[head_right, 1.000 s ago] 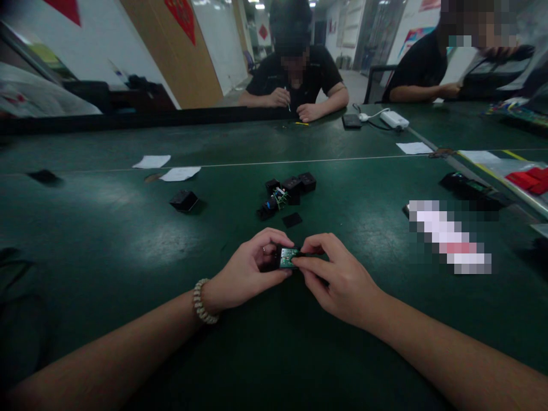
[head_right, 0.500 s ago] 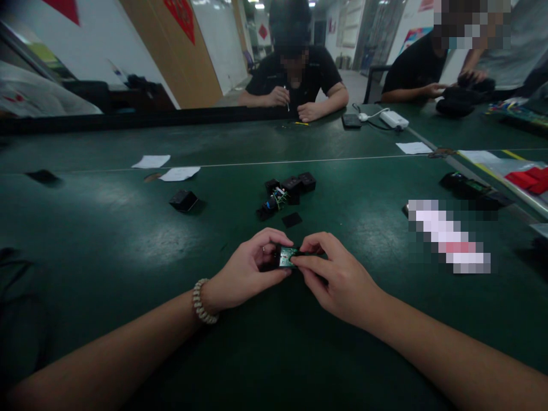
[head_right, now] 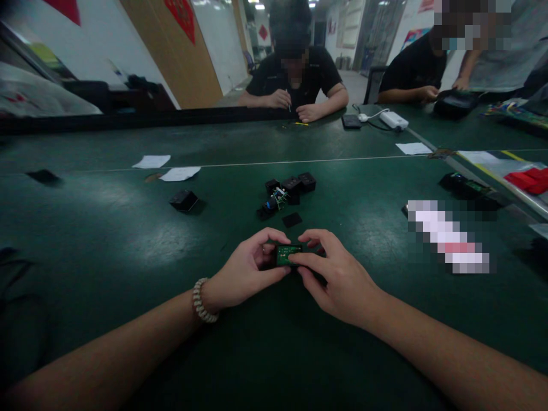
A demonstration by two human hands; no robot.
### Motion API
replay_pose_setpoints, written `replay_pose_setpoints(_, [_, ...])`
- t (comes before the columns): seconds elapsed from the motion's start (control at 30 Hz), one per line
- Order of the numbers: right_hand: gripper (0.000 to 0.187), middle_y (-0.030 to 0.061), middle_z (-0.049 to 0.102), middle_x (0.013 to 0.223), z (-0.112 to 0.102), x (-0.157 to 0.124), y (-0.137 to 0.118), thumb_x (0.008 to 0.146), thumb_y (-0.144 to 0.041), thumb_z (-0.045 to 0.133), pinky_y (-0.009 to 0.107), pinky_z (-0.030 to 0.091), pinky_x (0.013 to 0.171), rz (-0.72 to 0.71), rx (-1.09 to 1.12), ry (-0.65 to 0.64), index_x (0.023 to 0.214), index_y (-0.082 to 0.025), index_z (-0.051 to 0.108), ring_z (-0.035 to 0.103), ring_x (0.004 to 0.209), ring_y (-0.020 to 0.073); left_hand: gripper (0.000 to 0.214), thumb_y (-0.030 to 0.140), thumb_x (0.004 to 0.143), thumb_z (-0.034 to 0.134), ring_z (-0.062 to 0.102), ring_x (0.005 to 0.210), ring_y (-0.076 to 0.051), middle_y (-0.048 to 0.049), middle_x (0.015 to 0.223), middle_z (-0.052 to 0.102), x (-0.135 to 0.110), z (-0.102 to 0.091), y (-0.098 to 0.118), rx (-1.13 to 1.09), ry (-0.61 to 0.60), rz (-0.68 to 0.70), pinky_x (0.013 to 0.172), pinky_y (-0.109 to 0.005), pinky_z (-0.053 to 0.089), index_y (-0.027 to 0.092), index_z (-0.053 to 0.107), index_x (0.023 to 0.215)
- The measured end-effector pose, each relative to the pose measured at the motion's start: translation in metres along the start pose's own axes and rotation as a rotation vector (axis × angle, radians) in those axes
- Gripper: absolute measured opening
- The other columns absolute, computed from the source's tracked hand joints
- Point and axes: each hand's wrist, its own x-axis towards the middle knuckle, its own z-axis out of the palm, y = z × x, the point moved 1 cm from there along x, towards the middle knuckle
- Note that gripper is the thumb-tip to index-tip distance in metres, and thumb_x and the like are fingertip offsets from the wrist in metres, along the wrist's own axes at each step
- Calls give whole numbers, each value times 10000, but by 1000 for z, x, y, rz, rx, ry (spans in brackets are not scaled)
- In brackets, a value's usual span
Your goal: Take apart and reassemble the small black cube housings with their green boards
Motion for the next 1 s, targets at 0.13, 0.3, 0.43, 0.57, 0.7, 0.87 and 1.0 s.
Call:
replay_pose_setpoints(0.13, [309,154,581,1348,2,-1,1,947,-118,606,530,628,935,6,2,-6,1225,-224,692,616,1234,314,431,108,782,774,703,983,-199,-46,1078,679,0,0,0,-6,-1,5,859,-365,577,184,575,1157])
replay_pose_setpoints(0.3, [322,147,628,1297,3,-2,3,938,-107,602,520,633,925,0,15,1,1222,-236,686,650,1191,302,430,121,790,775,701,999,-210,-48,1073,688,0,1,2,-20,-5,-11,875,-377,578,192,575,1164])
replay_pose_setpoints(0.43, [301,159,626,1289,3,-1,4,953,-109,585,490,636,911,-18,30,15,1222,-210,675,652,1183,293,439,128,802,777,697,996,-207,-49,1067,686,0,1,2,-33,-18,-27,877,-376,577,194,568,1182])
replay_pose_setpoints(0.57, [333,156,643,1278,3,-2,4,954,-111,589,479,623,935,-7,70,35,1272,-205,621,660,1174,279,438,145,817,781,690,1008,-208,-57,1102,676,-1,0,1,-29,-20,-13,885,-378,576,199,560,1191])
replay_pose_setpoints(0.7, [391,146,694,1192,3,-3,5,927,-163,638,447,641,858,89,103,68,1306,-192,547,711,1037,266,420,152,840,770,691,1038,-212,-60,1137,672,-1,0,1,-12,-26,19,923,-385,568,205,558,1198])
replay_pose_setpoints(0.87, [386,137,712,1126,5,-4,6,918,-207,649,403,642,776,181,155,111,1283,-191,523,741,946,259,378,198,868,769,684,1026,-205,-52,1124,660,0,-1,2,3,-8,42,908,-370,563,207,560,1183])
replay_pose_setpoints(1.0, [371,106,730,1083,5,-3,6,939,-238,639,389,633,796,242,243,125,1283,-219,501,747,946,247,389,215,849,799,674,986,-191,-49,1110,657,0,-2,4,4,4,22,881,-360,561,202,558,1154])
